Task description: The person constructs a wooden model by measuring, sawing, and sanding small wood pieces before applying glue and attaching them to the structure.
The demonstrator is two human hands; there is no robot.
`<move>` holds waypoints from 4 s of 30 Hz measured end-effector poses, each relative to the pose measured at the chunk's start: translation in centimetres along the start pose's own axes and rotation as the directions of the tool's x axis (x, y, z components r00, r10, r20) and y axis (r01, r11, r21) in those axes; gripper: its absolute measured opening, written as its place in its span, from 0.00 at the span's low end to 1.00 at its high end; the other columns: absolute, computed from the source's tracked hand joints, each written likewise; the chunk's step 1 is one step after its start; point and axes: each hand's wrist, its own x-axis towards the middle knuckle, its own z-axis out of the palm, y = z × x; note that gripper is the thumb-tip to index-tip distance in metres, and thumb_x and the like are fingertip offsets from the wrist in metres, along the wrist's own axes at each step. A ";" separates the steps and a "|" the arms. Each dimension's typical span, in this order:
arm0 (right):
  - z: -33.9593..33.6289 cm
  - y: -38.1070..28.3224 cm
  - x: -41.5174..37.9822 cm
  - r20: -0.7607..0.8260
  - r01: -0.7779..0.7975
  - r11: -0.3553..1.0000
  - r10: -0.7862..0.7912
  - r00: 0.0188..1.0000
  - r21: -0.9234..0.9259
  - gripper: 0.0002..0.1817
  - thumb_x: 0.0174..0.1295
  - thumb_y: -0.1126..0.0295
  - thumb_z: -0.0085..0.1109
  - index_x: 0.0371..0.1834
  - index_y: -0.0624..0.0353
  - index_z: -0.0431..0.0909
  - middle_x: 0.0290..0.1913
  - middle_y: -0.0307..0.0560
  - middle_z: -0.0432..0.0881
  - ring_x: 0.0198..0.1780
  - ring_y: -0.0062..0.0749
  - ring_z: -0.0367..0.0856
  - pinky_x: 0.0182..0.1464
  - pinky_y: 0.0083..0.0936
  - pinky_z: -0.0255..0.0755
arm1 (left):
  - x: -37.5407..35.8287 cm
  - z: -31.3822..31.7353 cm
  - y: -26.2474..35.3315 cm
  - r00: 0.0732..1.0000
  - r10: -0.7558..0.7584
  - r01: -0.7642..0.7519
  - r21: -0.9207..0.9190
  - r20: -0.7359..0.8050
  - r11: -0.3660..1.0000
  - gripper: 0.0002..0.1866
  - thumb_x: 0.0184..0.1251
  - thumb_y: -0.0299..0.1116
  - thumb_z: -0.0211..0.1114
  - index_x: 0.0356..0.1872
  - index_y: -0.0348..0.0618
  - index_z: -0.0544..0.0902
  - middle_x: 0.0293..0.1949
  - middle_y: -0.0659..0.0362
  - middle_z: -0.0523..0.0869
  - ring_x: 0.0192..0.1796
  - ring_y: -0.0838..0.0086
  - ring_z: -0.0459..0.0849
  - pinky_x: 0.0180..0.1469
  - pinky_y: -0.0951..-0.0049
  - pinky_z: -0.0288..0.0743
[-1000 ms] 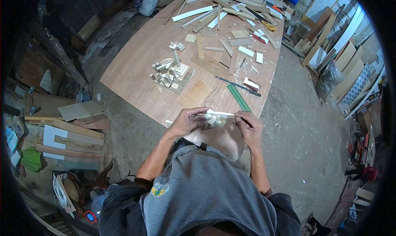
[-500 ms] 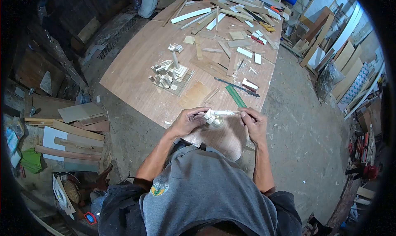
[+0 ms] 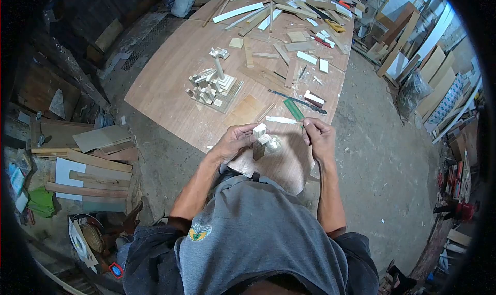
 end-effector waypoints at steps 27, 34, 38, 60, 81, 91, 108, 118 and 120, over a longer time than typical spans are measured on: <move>2.9 1.6 -1.2 -0.188 -0.014 0.997 0.027 0.982 0.070 0.13 0.70 0.71 0.64 0.47 0.73 0.84 0.29 0.46 0.85 0.24 0.20 0.80 0.26 0.17 0.71 | 3.5 -0.4 0.9 0.781 0.154 0.264 0.543 -0.606 0.797 0.23 0.50 0.36 0.82 0.41 0.34 0.82 0.34 0.52 0.89 0.36 0.70 0.88 0.40 0.70 0.82; 5.4 2.5 -1.3 -0.240 0.116 0.993 -0.106 0.965 0.029 0.10 0.69 0.73 0.65 0.44 0.73 0.84 0.29 0.48 0.87 0.25 0.22 0.83 0.28 0.17 0.76 | 3.2 1.6 1.5 0.744 0.393 0.209 0.746 -0.541 0.632 0.24 0.48 0.36 0.83 0.39 0.33 0.80 0.33 0.47 0.88 0.36 0.58 0.89 0.42 0.62 0.82; 6.9 3.0 -1.5 -0.220 0.281 0.924 -0.340 0.914 -0.260 0.09 0.68 0.75 0.63 0.44 0.73 0.84 0.29 0.50 0.87 0.25 0.24 0.85 0.27 0.21 0.78 | 3.1 2.6 1.5 0.724 0.495 0.165 0.817 -0.480 0.552 0.24 0.49 0.35 0.82 0.40 0.33 0.79 0.35 0.46 0.86 0.38 0.55 0.87 0.42 0.59 0.81; 8.4 0.4 -2.4 -0.082 0.408 0.689 -0.559 0.825 -0.599 0.05 0.64 0.72 0.62 0.32 0.61 0.83 0.24 0.53 0.80 0.24 0.45 0.83 0.27 0.36 0.75 | 3.5 2.7 0.4 0.578 0.798 -0.032 0.973 -0.170 0.230 0.21 0.49 0.25 0.79 0.43 0.32 0.79 0.37 0.46 0.81 0.40 0.53 0.82 0.40 0.59 0.76; 7.2 -0.4 -0.1 -0.059 0.415 0.668 -0.566 0.822 -0.618 0.06 0.62 0.76 0.63 0.35 0.68 0.86 0.25 0.53 0.85 0.22 0.34 0.84 0.27 0.27 0.75 | 2.8 3.2 0.8 0.630 0.759 -0.125 0.944 -0.163 0.307 0.20 0.49 0.22 0.77 0.44 0.33 0.80 0.40 0.47 0.83 0.43 0.52 0.82 0.47 0.59 0.76; 6.1 0.5 -2.0 -0.033 0.394 0.745 -0.486 0.874 -0.539 0.05 0.64 0.76 0.61 0.37 0.67 0.85 0.28 0.54 0.86 0.30 0.36 0.88 0.34 0.29 0.79 | 2.6 3.2 1.1 0.683 0.579 -0.020 0.782 -0.444 0.623 0.22 0.54 0.30 0.80 0.48 0.30 0.83 0.38 0.53 0.88 0.39 0.76 0.83 0.43 0.73 0.79; 4.1 1.2 -1.9 0.148 0.587 0.694 -0.585 0.797 -0.418 0.03 0.67 0.78 0.61 0.39 0.66 0.83 0.35 0.55 0.86 0.34 0.39 0.87 0.38 0.29 0.80 | 2.8 3.0 0.7 0.754 0.356 -0.131 0.405 -0.552 0.905 0.21 0.60 0.23 0.75 0.52 0.28 0.79 0.44 0.50 0.88 0.42 0.75 0.87 0.45 0.75 0.83; 2.5 -1.8 0.7 -0.149 0.297 0.924 -0.337 0.930 -0.240 0.09 0.71 0.75 0.60 0.48 0.67 0.85 0.31 0.42 0.85 0.29 0.19 0.81 0.33 0.18 0.75 | 0.8 -1.2 0.5 0.966 0.079 -0.187 -0.459 -0.245 0.869 0.23 0.73 0.34 0.65 0.63 0.31 0.75 0.56 0.50 0.85 0.57 0.67 0.86 0.62 0.66 0.81; 1.3 -0.3 0.9 -0.114 0.189 0.961 -0.215 0.970 -0.201 0.10 0.69 0.73 0.62 0.50 0.66 0.85 0.30 0.39 0.86 0.29 0.15 0.79 0.30 0.17 0.72 | 0.2 -2.1 0.0 0.962 0.086 -0.203 -0.473 -0.258 0.857 0.25 0.74 0.36 0.65 0.65 0.32 0.73 0.58 0.50 0.84 0.60 0.65 0.84 0.66 0.63 0.78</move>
